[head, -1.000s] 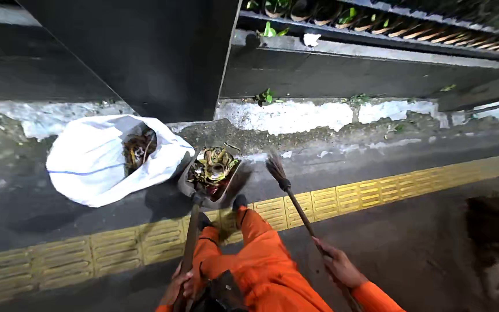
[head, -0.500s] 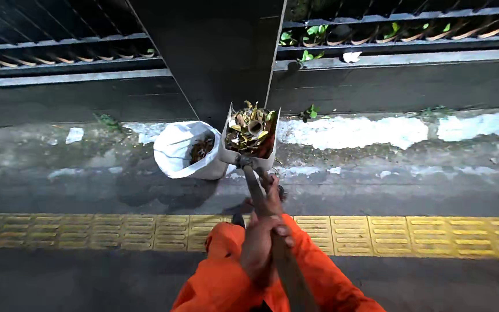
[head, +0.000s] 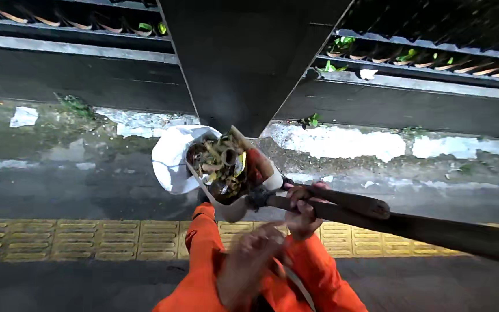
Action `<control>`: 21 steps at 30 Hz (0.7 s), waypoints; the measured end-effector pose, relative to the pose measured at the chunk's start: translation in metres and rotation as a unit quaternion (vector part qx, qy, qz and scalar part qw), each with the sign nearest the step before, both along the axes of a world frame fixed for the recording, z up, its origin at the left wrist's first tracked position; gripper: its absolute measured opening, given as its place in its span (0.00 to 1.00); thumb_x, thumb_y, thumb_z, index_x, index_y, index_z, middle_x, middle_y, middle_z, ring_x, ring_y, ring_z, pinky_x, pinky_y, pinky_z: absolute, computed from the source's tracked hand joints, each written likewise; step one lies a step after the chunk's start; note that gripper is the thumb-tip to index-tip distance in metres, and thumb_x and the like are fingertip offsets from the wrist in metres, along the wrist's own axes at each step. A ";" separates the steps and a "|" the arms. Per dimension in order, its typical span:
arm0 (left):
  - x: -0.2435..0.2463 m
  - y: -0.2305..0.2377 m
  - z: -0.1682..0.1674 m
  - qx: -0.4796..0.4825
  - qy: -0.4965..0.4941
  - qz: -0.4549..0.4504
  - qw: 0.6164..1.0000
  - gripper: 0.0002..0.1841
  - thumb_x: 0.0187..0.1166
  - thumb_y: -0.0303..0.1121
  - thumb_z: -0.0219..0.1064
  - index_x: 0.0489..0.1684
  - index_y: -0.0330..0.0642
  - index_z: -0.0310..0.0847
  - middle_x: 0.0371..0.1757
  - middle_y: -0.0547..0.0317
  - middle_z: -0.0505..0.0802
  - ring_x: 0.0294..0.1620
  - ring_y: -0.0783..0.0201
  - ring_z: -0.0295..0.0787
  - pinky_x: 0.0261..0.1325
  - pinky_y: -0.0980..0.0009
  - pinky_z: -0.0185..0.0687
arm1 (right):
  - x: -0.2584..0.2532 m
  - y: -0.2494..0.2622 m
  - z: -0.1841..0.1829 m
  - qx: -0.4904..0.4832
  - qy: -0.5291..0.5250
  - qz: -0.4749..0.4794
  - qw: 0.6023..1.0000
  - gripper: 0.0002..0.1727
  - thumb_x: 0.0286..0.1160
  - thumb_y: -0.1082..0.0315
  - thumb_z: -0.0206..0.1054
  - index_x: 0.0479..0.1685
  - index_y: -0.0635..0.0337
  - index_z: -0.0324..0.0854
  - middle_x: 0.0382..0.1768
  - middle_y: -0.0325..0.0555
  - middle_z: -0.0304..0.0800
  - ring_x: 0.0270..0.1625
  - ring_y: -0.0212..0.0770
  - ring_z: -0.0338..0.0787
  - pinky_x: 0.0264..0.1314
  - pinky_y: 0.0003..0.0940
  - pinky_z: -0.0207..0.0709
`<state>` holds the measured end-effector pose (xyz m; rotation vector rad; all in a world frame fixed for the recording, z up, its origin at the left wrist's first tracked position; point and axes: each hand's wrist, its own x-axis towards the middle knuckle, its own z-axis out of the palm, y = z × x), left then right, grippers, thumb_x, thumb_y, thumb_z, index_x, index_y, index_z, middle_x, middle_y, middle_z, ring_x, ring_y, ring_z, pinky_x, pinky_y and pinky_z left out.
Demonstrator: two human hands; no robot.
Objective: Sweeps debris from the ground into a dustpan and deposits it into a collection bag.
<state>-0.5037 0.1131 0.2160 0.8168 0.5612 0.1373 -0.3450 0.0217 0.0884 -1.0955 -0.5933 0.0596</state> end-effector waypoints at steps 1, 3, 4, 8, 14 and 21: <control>-0.014 0.052 -0.047 0.108 0.067 0.091 0.988 0.17 0.82 0.24 0.61 0.67 0.34 0.80 0.43 0.58 0.93 0.33 0.67 0.91 0.32 0.70 0.90 | 0.002 0.016 -0.010 0.004 0.038 0.019 0.999 0.26 0.70 0.57 0.76 0.68 0.38 0.74 0.27 0.27 0.89 0.32 0.33 0.90 0.58 0.46 0.88; -0.048 0.166 -0.154 0.307 0.286 0.168 0.892 0.25 0.76 0.29 0.66 0.72 0.29 0.73 0.51 0.44 0.89 0.43 0.58 0.89 0.44 0.62 0.89 | 0.001 0.055 -0.016 -0.033 0.097 0.037 0.994 0.28 0.66 0.62 0.77 0.66 0.38 0.73 0.24 0.29 0.88 0.31 0.36 0.91 0.57 0.49 0.89; -0.063 0.218 -0.202 0.331 0.399 0.147 0.842 0.35 0.75 0.34 0.71 0.81 0.28 0.65 0.64 0.28 0.84 0.58 0.43 0.86 0.60 0.49 0.84 | 0.002 0.077 -0.016 -0.065 0.108 0.043 0.991 0.27 0.66 0.64 0.76 0.66 0.39 0.72 0.24 0.30 0.88 0.30 0.37 0.91 0.53 0.48 0.90; -0.076 0.327 -0.343 0.234 0.535 0.046 0.810 0.53 0.70 0.52 0.79 0.89 0.29 0.51 0.79 0.18 0.72 0.80 0.27 0.70 0.80 0.36 0.67 | 0.012 0.185 -0.004 -0.221 0.119 0.038 0.967 0.19 0.62 0.73 0.71 0.53 0.49 0.77 0.19 0.30 0.85 0.21 0.33 0.86 0.28 0.35 0.86; -0.052 0.340 -0.324 0.225 0.544 -0.056 0.806 0.22 0.91 0.38 0.56 0.70 0.27 0.77 0.67 0.25 0.85 0.71 0.34 0.82 0.76 0.38 0.71 | 0.017 0.298 0.020 -0.456 0.092 0.019 0.885 0.28 0.58 0.73 0.71 0.64 0.62 0.72 0.25 0.41 0.82 0.20 0.36 0.83 0.23 0.37 0.82; -0.051 0.329 -0.312 0.214 0.523 -0.048 0.824 0.22 0.92 0.37 0.54 0.72 0.28 0.77 0.67 0.27 0.86 0.71 0.36 0.83 0.77 0.41 0.71 | 0.016 0.325 0.045 -0.532 0.079 -0.004 0.843 0.30 0.56 0.71 0.75 0.65 0.59 0.72 0.32 0.46 0.84 0.25 0.40 0.84 0.26 0.43 0.81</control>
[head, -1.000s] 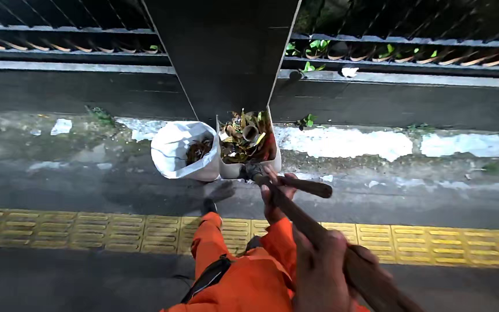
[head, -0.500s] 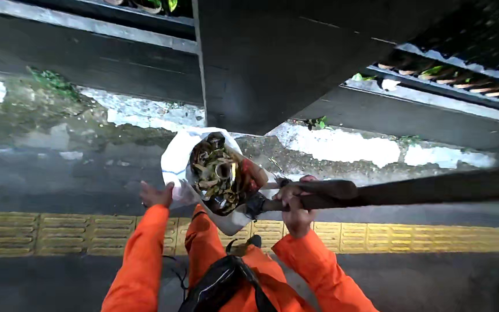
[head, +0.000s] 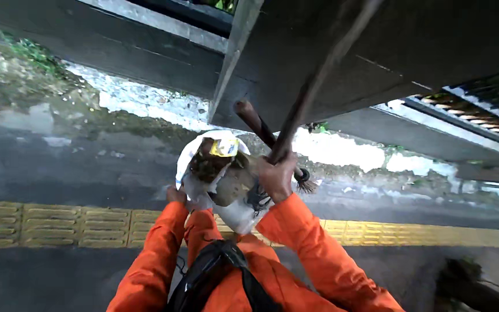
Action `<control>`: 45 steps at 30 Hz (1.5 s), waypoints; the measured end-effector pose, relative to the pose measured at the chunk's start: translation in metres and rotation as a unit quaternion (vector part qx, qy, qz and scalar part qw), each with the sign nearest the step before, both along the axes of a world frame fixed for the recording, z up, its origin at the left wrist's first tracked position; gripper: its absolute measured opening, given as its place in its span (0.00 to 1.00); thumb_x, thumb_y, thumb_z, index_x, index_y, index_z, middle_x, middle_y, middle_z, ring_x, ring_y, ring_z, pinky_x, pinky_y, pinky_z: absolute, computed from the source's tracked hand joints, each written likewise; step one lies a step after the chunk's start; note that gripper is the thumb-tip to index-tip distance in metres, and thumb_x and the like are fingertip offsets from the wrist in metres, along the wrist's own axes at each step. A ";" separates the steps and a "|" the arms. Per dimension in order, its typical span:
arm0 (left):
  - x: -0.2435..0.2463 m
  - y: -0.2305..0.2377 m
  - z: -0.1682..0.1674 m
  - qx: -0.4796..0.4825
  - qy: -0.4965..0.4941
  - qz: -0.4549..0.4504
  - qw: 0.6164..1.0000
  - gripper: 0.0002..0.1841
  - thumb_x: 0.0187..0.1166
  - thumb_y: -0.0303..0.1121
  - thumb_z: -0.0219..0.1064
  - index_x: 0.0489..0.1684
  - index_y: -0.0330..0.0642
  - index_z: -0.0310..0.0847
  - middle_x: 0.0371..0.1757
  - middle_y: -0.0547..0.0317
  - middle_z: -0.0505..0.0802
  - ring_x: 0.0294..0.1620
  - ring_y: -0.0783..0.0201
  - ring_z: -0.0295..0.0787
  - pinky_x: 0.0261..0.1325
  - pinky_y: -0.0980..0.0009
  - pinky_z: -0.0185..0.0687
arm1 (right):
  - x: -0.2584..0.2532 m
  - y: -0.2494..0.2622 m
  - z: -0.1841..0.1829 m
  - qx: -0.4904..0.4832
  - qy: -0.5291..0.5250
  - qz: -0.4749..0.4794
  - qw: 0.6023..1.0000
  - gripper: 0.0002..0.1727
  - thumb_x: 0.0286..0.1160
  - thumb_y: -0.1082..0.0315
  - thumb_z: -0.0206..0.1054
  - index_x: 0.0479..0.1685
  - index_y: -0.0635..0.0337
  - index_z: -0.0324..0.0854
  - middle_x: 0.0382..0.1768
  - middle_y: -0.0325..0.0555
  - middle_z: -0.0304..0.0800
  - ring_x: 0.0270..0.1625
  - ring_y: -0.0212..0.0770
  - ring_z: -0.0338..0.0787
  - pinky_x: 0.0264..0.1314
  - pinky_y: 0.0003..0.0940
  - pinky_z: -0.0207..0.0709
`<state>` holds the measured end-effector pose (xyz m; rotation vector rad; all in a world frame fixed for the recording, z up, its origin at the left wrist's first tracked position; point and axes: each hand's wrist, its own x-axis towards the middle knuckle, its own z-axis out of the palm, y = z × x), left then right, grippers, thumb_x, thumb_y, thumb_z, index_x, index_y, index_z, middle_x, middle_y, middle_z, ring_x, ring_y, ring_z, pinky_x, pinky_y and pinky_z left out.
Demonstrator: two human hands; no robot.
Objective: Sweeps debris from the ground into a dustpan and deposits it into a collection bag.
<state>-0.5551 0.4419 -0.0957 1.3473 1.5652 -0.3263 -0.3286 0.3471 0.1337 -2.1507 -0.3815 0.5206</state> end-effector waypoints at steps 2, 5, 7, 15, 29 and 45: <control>0.007 0.003 -0.002 -0.006 -0.005 0.009 1.000 0.24 0.93 0.41 0.53 0.73 0.29 0.77 0.66 0.28 0.87 0.70 0.36 0.84 0.76 0.40 0.72 | 0.008 -0.003 0.010 0.008 -0.008 -0.015 1.000 0.28 0.57 0.69 0.72 0.63 0.57 0.75 0.27 0.42 0.83 0.21 0.38 0.82 0.21 0.41 0.79; 0.002 -0.003 -0.003 0.003 -0.049 0.042 0.998 0.25 0.90 0.41 0.60 0.76 0.31 0.74 0.68 0.29 0.86 0.71 0.37 0.83 0.77 0.41 0.71 | 0.021 -0.021 0.021 0.006 0.009 0.002 1.000 0.31 0.56 0.70 0.71 0.66 0.60 0.72 0.24 0.38 0.83 0.19 0.34 0.83 0.21 0.35 0.82; -0.008 -0.015 -0.020 0.049 -0.111 0.089 0.989 0.33 0.80 0.37 0.72 0.83 0.33 0.67 0.68 0.31 0.86 0.70 0.41 0.85 0.75 0.45 0.77 | 0.038 -0.038 0.024 0.009 0.033 -0.026 0.999 0.29 0.59 0.67 0.74 0.67 0.57 0.76 0.23 0.38 0.83 0.17 0.35 0.82 0.20 0.36 0.81; 0.004 -0.122 0.051 0.064 -0.039 0.135 0.988 0.23 0.84 0.33 0.65 0.72 0.27 0.75 0.58 0.36 0.89 0.53 0.53 0.88 0.59 0.57 0.84 | 0.132 -0.259 0.032 0.312 0.065 -0.116 0.941 0.20 0.64 0.79 0.60 0.55 0.50 0.76 0.14 0.33 0.82 0.15 0.35 0.83 0.20 0.34 0.84; 0.245 -0.465 0.077 -0.370 -0.214 0.256 0.867 0.15 0.92 0.27 0.42 0.43 0.32 0.76 0.26 0.61 0.86 0.26 0.71 0.83 0.34 0.75 0.84 | 0.140 -0.528 -0.097 0.347 0.323 0.064 0.878 0.44 0.47 0.30 0.81 0.64 0.47 0.78 0.73 0.46 0.83 0.79 0.46 0.79 0.84 0.46 0.70; 0.158 -0.450 -0.082 -0.300 0.050 0.275 0.912 0.18 0.96 0.42 0.43 0.43 0.39 0.70 0.19 0.59 0.74 0.10 0.68 0.66 0.13 0.74 0.67 | 0.196 -0.575 -0.275 -0.512 0.278 0.191 0.790 0.44 0.86 0.66 0.56 0.98 0.46 0.35 0.65 0.67 0.86 0.68 0.64 0.88 0.72 0.61 0.77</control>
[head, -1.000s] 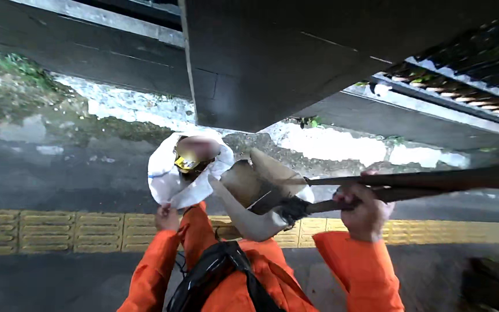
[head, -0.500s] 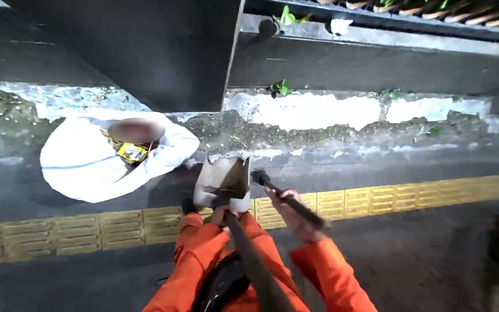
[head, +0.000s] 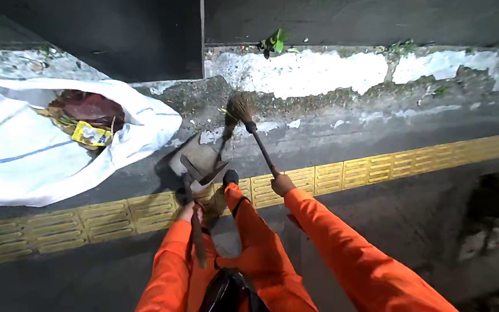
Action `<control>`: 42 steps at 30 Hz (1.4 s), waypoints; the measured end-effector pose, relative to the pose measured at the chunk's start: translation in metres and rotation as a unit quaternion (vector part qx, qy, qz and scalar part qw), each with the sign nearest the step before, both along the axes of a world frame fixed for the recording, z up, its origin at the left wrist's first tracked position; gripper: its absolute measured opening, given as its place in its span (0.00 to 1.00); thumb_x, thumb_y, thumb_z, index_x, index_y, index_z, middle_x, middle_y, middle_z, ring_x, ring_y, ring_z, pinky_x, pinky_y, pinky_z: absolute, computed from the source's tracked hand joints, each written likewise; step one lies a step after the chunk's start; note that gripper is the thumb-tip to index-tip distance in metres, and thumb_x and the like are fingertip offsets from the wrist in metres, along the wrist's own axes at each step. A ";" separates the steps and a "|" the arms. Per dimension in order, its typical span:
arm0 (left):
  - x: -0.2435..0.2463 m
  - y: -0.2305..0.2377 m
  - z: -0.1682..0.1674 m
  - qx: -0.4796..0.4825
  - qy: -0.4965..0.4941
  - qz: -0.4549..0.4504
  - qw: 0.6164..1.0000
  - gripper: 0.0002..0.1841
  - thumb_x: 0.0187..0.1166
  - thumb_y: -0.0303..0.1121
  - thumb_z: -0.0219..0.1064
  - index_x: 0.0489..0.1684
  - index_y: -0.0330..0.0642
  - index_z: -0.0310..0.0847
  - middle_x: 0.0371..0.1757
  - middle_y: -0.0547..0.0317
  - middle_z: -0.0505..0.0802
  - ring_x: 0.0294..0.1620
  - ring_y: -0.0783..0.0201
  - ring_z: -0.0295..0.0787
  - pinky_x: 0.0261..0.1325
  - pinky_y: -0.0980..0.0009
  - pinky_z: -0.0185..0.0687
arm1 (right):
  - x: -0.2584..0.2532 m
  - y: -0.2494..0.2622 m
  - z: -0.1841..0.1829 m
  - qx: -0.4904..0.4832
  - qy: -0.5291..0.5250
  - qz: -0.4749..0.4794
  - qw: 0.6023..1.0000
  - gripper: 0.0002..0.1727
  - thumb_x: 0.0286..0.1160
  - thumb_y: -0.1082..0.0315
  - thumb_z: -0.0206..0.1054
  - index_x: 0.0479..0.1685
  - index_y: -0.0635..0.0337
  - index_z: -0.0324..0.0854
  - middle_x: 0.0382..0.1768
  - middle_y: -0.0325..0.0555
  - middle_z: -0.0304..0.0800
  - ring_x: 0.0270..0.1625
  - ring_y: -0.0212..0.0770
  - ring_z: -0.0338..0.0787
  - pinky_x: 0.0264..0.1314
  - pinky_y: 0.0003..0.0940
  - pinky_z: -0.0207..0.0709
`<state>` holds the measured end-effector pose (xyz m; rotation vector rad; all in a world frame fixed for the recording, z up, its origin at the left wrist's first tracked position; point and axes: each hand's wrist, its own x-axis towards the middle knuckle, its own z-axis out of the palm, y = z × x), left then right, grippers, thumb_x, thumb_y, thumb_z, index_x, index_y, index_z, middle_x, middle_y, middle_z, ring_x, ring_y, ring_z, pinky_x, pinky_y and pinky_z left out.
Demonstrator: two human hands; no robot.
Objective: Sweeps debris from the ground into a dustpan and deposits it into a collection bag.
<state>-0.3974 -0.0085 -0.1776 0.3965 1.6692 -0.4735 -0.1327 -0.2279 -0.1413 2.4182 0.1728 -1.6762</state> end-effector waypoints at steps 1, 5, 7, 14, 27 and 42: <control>-0.009 -0.001 0.001 0.003 0.001 -0.030 1.000 0.17 0.96 0.42 0.42 0.47 0.38 0.70 0.19 0.59 0.74 0.10 0.67 0.66 0.13 0.73 0.68 | -0.006 0.005 -0.002 -0.017 0.020 0.027 0.999 0.47 0.82 0.69 0.57 0.98 0.44 0.31 0.66 0.68 0.85 0.70 0.64 0.87 0.72 0.61 0.77; -0.014 -0.002 -0.003 -0.005 0.011 -0.035 0.999 0.15 0.96 0.41 0.42 0.49 0.40 0.67 0.20 0.60 0.72 0.10 0.69 0.66 0.12 0.75 0.67 | -0.063 -0.017 0.026 -0.027 0.089 0.072 0.993 0.57 0.72 0.75 0.63 0.98 0.39 0.26 0.61 0.71 0.87 0.63 0.70 0.88 0.65 0.67 0.79; -0.005 -0.002 -0.005 -0.003 0.013 -0.038 0.999 0.16 0.96 0.40 0.42 0.45 0.39 0.68 0.20 0.60 0.72 0.10 0.68 0.65 0.13 0.74 0.67 | -0.085 -0.037 0.047 -0.010 0.106 0.054 0.993 0.52 0.76 0.73 0.62 0.98 0.38 0.33 0.62 0.70 0.87 0.63 0.70 0.88 0.66 0.69 0.79; -0.042 0.012 0.012 0.017 -0.005 -0.078 0.997 0.16 0.96 0.39 0.43 0.46 0.37 0.70 0.19 0.60 0.73 0.09 0.69 0.66 0.12 0.75 0.66 | -0.164 -0.109 0.108 0.025 0.079 -0.117 0.990 0.46 0.77 0.67 0.68 0.97 0.43 0.49 0.66 0.66 0.87 0.64 0.65 0.89 0.71 0.64 0.77; -0.066 0.042 0.001 0.047 0.022 -0.276 0.960 0.17 0.95 0.38 0.45 0.65 0.35 0.70 0.31 0.56 0.77 0.20 0.66 0.74 0.25 0.70 0.76 | -0.234 -0.051 0.098 0.117 0.165 -0.120 0.972 0.39 0.80 0.66 0.67 0.94 0.45 0.58 0.73 0.62 0.82 0.73 0.61 0.84 0.78 0.62 0.73; -0.114 0.080 0.010 0.061 0.039 -0.384 0.920 0.19 0.95 0.36 0.44 0.76 0.35 0.63 0.40 0.50 0.80 0.28 0.62 0.78 0.35 0.66 0.81 | -0.300 -0.027 0.085 0.117 0.197 -0.462 0.857 0.36 0.88 0.69 0.57 0.94 0.47 0.50 0.32 0.42 0.77 0.19 0.31 0.71 0.20 0.29 0.69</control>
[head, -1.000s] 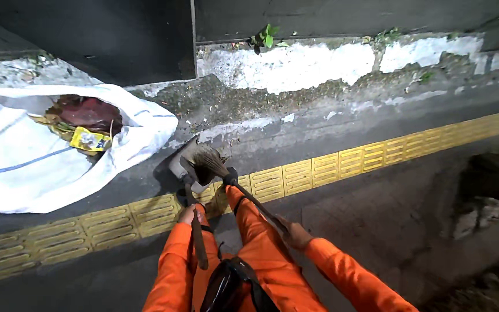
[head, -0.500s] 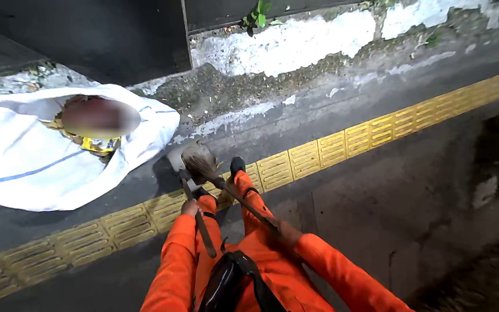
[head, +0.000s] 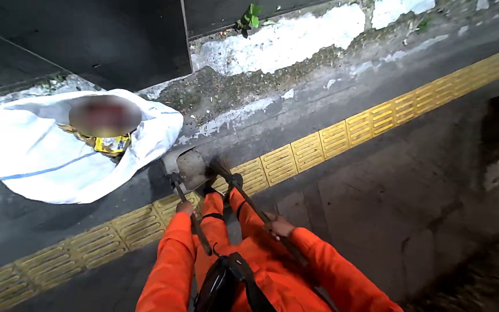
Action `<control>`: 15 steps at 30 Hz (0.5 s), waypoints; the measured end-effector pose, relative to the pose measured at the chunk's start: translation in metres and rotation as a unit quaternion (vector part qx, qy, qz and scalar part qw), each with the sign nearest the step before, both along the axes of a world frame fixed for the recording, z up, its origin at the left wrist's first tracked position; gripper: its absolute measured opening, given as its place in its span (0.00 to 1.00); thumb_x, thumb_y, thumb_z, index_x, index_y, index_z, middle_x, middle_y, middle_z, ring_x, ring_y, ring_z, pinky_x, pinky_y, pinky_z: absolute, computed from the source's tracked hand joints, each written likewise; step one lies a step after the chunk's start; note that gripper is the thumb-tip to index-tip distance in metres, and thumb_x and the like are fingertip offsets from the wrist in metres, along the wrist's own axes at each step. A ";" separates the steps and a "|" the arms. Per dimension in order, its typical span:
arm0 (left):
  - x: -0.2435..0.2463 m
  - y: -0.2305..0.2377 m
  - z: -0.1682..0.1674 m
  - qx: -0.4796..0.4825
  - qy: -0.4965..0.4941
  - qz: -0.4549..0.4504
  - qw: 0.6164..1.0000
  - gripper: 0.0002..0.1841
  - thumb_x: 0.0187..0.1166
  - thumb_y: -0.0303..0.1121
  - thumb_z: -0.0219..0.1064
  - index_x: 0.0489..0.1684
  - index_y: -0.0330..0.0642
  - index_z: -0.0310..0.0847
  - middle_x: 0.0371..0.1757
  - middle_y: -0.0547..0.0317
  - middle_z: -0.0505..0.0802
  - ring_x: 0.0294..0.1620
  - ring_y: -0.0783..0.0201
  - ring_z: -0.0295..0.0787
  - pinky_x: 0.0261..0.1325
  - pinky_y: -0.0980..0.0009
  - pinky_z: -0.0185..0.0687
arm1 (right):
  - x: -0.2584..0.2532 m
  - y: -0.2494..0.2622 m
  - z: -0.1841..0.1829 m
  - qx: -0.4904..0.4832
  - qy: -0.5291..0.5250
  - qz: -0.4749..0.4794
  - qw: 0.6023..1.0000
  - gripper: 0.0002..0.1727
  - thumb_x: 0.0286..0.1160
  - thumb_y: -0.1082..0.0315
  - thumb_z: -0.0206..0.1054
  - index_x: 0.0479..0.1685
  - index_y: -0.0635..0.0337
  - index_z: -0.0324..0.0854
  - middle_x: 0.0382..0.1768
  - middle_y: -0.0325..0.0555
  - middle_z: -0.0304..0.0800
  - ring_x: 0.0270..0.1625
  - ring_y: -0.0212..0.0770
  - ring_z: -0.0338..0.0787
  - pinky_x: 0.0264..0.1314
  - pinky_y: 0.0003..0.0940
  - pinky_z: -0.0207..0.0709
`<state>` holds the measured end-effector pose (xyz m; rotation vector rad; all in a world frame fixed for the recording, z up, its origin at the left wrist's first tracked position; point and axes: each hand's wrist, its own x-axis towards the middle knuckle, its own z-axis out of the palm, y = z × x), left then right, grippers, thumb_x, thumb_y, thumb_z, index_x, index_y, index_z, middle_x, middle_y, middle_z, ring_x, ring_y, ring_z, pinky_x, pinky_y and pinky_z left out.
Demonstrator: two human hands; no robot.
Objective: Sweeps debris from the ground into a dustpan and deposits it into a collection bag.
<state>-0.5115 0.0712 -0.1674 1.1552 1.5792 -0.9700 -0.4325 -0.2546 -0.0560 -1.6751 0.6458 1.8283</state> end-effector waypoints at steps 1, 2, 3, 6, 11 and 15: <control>-0.007 -0.002 -0.002 0.002 -0.007 0.014 1.000 0.19 0.95 0.36 0.44 0.76 0.35 0.63 0.39 0.51 0.79 0.26 0.62 0.78 0.34 0.66 0.80 | 0.000 -0.014 0.012 0.012 0.004 -0.027 1.000 0.37 0.89 0.69 0.56 0.96 0.43 0.47 0.29 0.40 0.76 0.16 0.30 0.69 0.18 0.28 0.67; -0.018 -0.003 -0.002 0.005 -0.017 0.031 0.999 0.18 0.95 0.36 0.44 0.75 0.35 0.64 0.35 0.53 0.78 0.24 0.63 0.77 0.30 0.67 0.80 | -0.004 -0.025 0.025 0.013 -0.009 -0.040 0.999 0.38 0.89 0.69 0.57 0.97 0.41 0.46 0.29 0.41 0.76 0.16 0.31 0.68 0.17 0.29 0.67; -0.025 -0.001 -0.004 0.008 -0.032 0.056 0.998 0.18 0.95 0.37 0.44 0.73 0.36 0.65 0.32 0.54 0.77 0.21 0.64 0.75 0.27 0.68 0.78 | -0.004 -0.030 0.033 0.010 -0.046 -0.027 0.999 0.40 0.87 0.69 0.59 0.97 0.41 0.47 0.31 0.43 0.79 0.16 0.33 0.70 0.18 0.31 0.69; -0.035 0.004 -0.002 -0.003 -0.064 0.171 0.983 0.14 0.96 0.36 0.42 0.64 0.37 0.67 0.24 0.58 0.74 0.14 0.68 0.71 0.18 0.73 0.73 | 0.015 -0.012 0.014 -0.022 -0.176 0.131 0.976 0.44 0.80 0.70 0.63 0.97 0.48 0.46 0.65 0.59 0.85 0.45 0.48 0.91 0.49 0.49 0.86; -0.006 0.002 -0.007 -0.036 -0.061 0.350 0.934 0.14 0.95 0.39 0.39 0.45 0.41 0.65 0.19 0.61 0.72 0.08 0.72 0.66 0.11 0.79 0.67 | 0.093 0.058 -0.049 -0.052 -0.130 0.430 0.892 0.51 0.75 0.72 0.64 0.98 0.43 0.37 0.67 0.68 0.84 0.69 0.67 0.86 0.71 0.65 0.76; 0.005 -0.002 -0.018 -0.074 -0.064 0.396 0.913 0.17 0.95 0.43 0.36 0.42 0.43 0.63 0.17 0.62 0.70 0.07 0.72 0.65 0.09 0.79 0.65 | 0.100 -0.024 -0.004 0.061 -0.143 0.399 0.904 0.42 0.77 0.72 0.67 0.94 0.43 0.57 0.67 0.67 0.85 0.62 0.65 0.88 0.65 0.67 0.78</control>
